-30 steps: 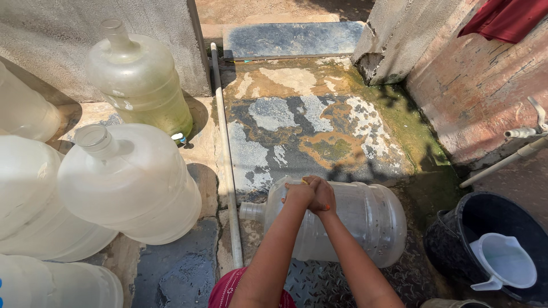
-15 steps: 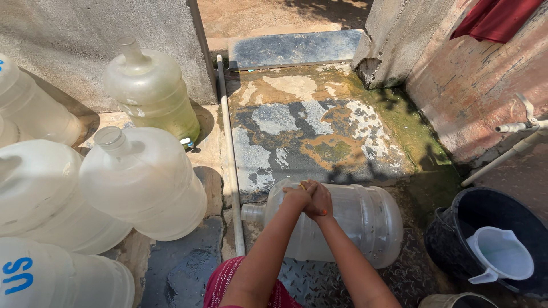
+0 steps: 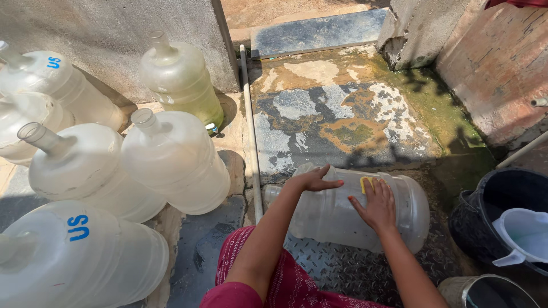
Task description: The person wipes the exterior of a large plastic water bottle with a sponge and then shakes it with water and dark debris inside to clean the interior.
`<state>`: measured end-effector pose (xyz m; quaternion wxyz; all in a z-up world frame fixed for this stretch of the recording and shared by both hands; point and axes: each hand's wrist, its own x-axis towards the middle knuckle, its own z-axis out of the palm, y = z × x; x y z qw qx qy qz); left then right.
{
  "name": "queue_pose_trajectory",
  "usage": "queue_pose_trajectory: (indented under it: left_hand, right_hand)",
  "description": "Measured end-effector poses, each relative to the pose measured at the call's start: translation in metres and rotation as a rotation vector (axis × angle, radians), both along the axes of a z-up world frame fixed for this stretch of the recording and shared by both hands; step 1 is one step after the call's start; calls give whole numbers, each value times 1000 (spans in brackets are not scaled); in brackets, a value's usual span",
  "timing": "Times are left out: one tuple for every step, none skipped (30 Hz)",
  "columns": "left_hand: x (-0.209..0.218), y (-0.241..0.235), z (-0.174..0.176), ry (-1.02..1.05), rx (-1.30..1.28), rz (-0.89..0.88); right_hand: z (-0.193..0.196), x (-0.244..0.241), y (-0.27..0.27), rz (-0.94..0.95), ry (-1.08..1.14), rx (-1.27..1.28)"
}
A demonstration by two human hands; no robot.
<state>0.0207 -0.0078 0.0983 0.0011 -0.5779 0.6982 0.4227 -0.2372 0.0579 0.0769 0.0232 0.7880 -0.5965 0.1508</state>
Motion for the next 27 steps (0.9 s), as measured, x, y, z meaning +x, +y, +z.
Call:
queue_pose_trajectory:
  left_hand:
    - [10,-4,9,212,25,139]
    - [14,-11,17,439,51,276]
    - [24,-12,22,546,112,505]
    - [33,-18,31,697,-133,652]
    - [42,-13,36,618,-73,926]
    - [51,-17,48,622,-228,1083]
    - [62,-17,60,750,-378,1130]
    - [73,-22,74,827,-586,1090]
    - [82,-25,87,965,-674,1085]
    - [95,-24,97,1099,-760,1081]
    - [106,-23,105,1013,-971,1055]
    - [117,-19,109,905,-1176,1026]
    - [122,-19,111,828,-1115,1034]
    - [128,-13,108,740,-1048,1041]
    - [130,-9,104,653,-979,1045]
    - [124,-8,99,464,-979,947]
    - [112,-8,91,277,-969,847]
    - [98,-5,81,205,-935,665]
    - [82,-4,71,-20,-836,456]
    - [64,-4,62,-230,-609,308]
    - [47,-1,52,-299,-513,197]
    - [30,5,42,-362,-411,88]
    - [16,7,35,-367,-354,23]
    - [4,11,30,-373,-294,-44]
    - [-5,13,26,-396,-279,-64]
    - [-12,18,21,-421,-259,-85]
    - [-19,23,17,-446,-239,-105]
  right_hand:
    - [-5,-3,2,-7,-4,-9]
    - [-6,-19,2,-20,9,-18]
    - [-10,-29,6,-33,22,-27]
    - [-13,-32,12,-35,19,-20]
    - [-18,-28,23,-38,16,-12]
    - [-15,-27,16,-39,14,-30]
    - [-13,-24,17,-34,16,-55]
    - [-11,-25,17,-26,19,-84]
    - [-8,-26,14,-21,13,-81]
    - [-6,-25,14,-12,5,-73]
    - [-4,-28,13,-15,6,-85]
    - [-5,-26,15,-15,0,-89]
    - [-5,-28,12,-15,-7,-94]
    - [-9,-26,16,-15,-6,-96]
    - [-11,-25,20,-15,-5,-98]
    - [-10,-25,16,-16,-10,-101]
    - [-8,-27,12,-9,-10,-110]
    - [-7,-27,11,-3,-8,-115]
    - [-7,-27,10,2,-6,-121]
    - [-7,-27,8,4,-5,-125]
    - [-6,-25,6,7,-4,-129]
    - [-6,-27,5,9,2,-131]
    - [-6,-29,2,18,10,-118]
    - [-6,-30,1,24,18,-103]
    - [-6,-33,-1,31,25,-88]
    - [-9,-34,0,48,38,-87]
    - [-10,-39,1,65,50,-86]
